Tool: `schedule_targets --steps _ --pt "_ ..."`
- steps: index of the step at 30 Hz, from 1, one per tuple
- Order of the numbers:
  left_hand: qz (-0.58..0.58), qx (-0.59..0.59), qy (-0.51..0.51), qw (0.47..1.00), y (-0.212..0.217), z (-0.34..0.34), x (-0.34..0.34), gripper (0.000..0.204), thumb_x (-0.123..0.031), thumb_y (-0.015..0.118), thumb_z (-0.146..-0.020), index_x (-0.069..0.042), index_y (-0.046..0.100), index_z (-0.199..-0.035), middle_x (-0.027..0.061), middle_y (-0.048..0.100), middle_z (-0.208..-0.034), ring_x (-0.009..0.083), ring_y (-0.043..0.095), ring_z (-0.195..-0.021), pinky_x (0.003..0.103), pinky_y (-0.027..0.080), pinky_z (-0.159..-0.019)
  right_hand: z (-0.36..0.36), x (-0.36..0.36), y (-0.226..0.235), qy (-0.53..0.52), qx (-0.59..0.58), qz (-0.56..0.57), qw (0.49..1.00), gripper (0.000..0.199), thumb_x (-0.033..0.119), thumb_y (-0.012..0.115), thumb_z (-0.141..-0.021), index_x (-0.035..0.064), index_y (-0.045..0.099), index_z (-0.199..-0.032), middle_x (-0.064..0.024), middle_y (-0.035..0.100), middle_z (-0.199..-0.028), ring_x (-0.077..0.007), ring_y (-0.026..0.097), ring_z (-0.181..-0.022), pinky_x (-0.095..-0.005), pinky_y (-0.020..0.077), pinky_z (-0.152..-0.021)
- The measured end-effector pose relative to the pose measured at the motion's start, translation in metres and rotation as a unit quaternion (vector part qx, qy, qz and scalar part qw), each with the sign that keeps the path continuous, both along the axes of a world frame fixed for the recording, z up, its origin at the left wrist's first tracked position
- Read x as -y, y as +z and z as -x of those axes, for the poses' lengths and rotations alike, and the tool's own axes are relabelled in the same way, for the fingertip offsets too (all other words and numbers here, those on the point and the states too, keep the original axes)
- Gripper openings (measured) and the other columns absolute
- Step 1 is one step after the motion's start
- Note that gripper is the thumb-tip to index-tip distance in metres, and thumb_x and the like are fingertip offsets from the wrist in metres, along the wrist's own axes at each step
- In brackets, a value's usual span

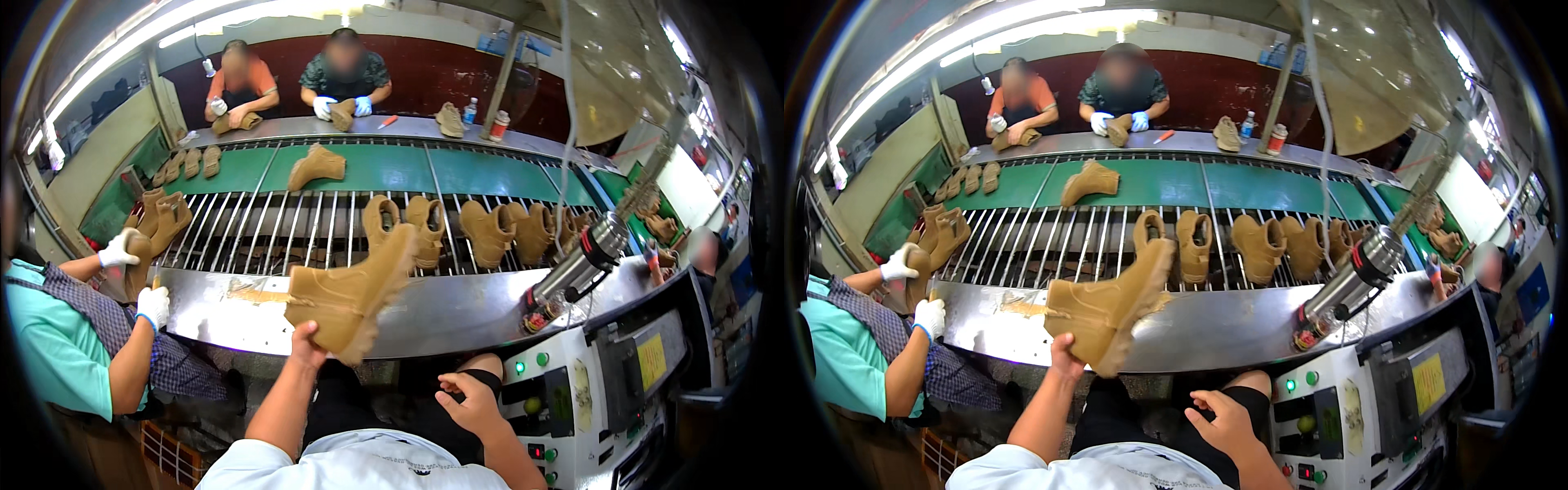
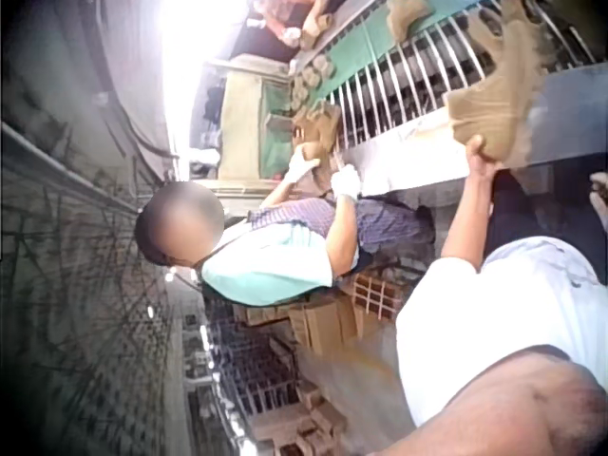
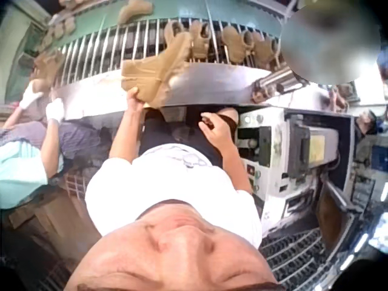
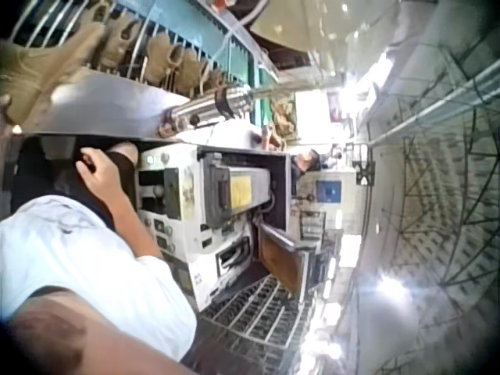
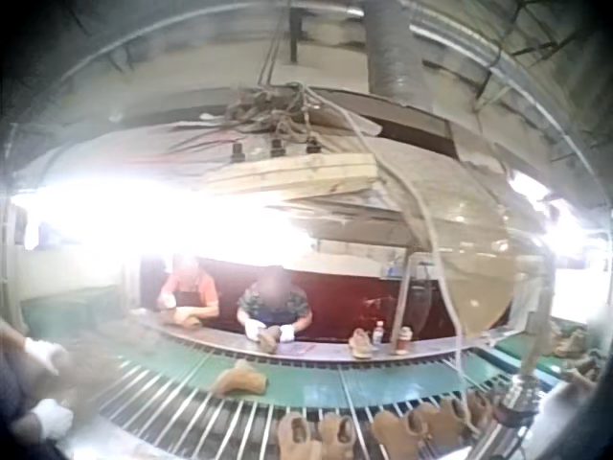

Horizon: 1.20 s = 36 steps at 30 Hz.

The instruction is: The person picks up boots from a conveyor belt, places them one at a time into a sole-attaching machine, operates the press, and returns the boots to the conveyor.

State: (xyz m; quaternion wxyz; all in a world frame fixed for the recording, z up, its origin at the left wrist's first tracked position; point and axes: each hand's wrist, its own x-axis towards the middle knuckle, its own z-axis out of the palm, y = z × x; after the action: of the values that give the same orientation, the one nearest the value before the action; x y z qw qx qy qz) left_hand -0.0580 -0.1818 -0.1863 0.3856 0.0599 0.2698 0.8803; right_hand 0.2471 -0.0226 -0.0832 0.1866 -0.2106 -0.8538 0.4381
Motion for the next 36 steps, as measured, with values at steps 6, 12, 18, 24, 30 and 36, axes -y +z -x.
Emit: schedule_targets --steps 6,12,18,24,30,36 --pt "0.131 -0.069 0.101 0.984 -0.022 0.181 -0.056 0.053 -0.008 0.065 -0.076 0.002 0.049 -0.126 0.0152 0.058 -0.122 0.0287 0.059 -0.109 0.044 0.048 -0.095 -0.024 0.001 -0.061 -0.059 0.112 0.050 0.991 0.027 0.020 0.071 -0.082 0.0024 0.067 -0.101 -0.0102 0.067 -0.085 -0.0202 0.066 -0.077 -0.0286 0.0526 -0.071" --pt "0.347 -0.339 0.247 0.839 -0.084 0.230 -0.151 0.053 -0.004 0.070 -0.071 -0.003 0.054 -0.122 0.0116 0.064 -0.112 0.0232 0.062 -0.102 0.033 0.049 -0.088 -0.031 0.001 -0.085 -0.126 0.134 0.072 0.980 0.021 0.013 0.069 -0.081 0.0004 0.067 -0.099 -0.0101 0.068 -0.088 -0.0190 0.067 -0.078 -0.0280 0.0525 -0.071" --pt "0.384 -0.452 0.304 0.745 -0.103 0.178 -0.175 0.066 -0.012 0.075 -0.073 -0.009 0.045 -0.132 0.0151 0.061 -0.119 0.0309 0.059 -0.112 0.037 0.047 -0.092 -0.002 -0.017 -0.108 -0.093 0.151 -0.007 0.984 0.016 0.012 0.068 -0.080 0.0034 0.067 -0.094 -0.0093 0.065 -0.088 -0.0230 0.065 -0.080 -0.0301 0.0524 -0.070" --pt "0.447 -0.464 0.144 0.751 -0.088 0.182 -0.152 0.072 -0.020 0.080 -0.070 -0.009 0.046 -0.132 0.0154 0.060 -0.121 0.0320 0.058 -0.113 0.039 0.047 -0.093 0.080 -0.083 -0.153 -0.053 0.095 -0.086 0.990 0.014 0.014 0.068 -0.078 0.0051 0.066 -0.089 -0.0103 0.064 -0.082 -0.0257 0.063 -0.071 -0.0344 0.0513 -0.067" --pt "0.382 -0.412 0.028 0.827 -0.099 0.204 -0.133 0.080 -0.018 0.082 -0.069 -0.005 0.043 -0.138 0.0144 0.059 -0.121 0.0264 0.054 -0.117 0.036 0.044 -0.099 0.150 -0.141 -0.235 -0.174 0.135 -0.087 0.972 0.007 0.012 0.065 -0.074 0.0106 0.065 -0.080 -0.0125 0.064 -0.077 -0.0303 0.062 -0.069 -0.0408 0.0507 -0.064" --pt "0.438 -0.374 -0.167 0.800 -0.078 0.302 -0.127 0.036 -0.002 0.065 -0.076 -0.003 0.064 -0.112 0.0045 0.066 -0.101 0.0141 0.060 -0.084 0.030 0.049 -0.072 0.155 -0.180 -0.231 -0.150 0.099 -0.297 0.938 0.008 0.014 0.067 -0.070 0.0114 0.065 -0.077 -0.0112 0.063 -0.070 -0.0316 0.060 -0.059 -0.0398 0.0498 -0.054"
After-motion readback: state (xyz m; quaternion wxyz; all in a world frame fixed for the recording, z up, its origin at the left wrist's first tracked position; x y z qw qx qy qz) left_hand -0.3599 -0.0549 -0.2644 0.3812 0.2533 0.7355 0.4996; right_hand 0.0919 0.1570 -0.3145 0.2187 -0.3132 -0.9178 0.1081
